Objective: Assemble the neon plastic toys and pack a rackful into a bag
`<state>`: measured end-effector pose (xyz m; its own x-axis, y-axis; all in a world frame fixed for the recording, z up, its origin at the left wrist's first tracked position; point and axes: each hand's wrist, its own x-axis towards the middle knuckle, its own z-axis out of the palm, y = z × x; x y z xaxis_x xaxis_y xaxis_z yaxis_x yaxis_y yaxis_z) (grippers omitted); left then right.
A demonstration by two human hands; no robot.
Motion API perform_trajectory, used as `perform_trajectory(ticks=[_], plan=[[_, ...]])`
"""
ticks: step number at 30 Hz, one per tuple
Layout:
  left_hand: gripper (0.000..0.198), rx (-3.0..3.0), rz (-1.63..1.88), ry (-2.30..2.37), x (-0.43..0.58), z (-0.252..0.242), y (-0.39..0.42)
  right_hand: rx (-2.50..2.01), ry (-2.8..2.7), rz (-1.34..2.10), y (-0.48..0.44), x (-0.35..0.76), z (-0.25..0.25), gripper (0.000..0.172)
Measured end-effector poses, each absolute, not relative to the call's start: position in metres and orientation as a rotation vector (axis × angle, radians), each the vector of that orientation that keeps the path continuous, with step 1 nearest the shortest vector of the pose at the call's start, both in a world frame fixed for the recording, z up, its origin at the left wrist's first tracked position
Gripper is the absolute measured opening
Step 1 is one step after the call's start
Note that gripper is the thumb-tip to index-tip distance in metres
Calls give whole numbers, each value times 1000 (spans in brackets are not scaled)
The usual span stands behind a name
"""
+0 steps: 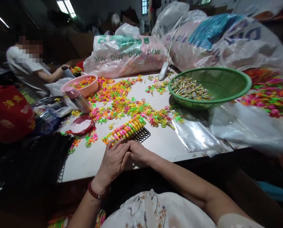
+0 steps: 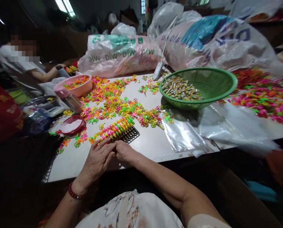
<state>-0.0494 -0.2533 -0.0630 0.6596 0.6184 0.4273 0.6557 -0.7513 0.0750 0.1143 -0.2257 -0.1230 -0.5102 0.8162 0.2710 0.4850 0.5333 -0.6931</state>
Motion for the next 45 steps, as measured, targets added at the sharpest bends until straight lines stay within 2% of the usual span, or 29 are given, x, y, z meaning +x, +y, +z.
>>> perform_trajectory(ticks=[4, 8, 12, 19, 25, 28, 40, 45], plan=[[36, -2742, -720, -1039, -49, -67, -251, -1185, -1983, 576, -234, 166, -114, 18], [48, -2773, -950, -979, -54, -71, -250, -1756, -1731, 51, -230, 254, -111, 14], [47, -2739, -1123, -1015, -56, -78, -251, -2135, -1703, -84, -224, 306, -112, 12], [30, -2720, -1089, -1117, -52, -81, -248, -2029, -1739, 40, -233, 288, -109, 19], [36, -2730, -1073, -1179, -52, -79, -250, -1651, -1616, 736, -251, 213, -110, 16], [41, -2751, -1076, -1219, -53, -80, -250, -1427, -1555, 1041, -254, 172, -114, 22], [52, -2772, -1057, -1251, -53, -76, -252, -1115, -1802, 899, -236, 123, -120, 23], [57, -2822, -875, -1189, -54, -67, -253, -1013, -1987, 874, -231, 127, -125, 13]])
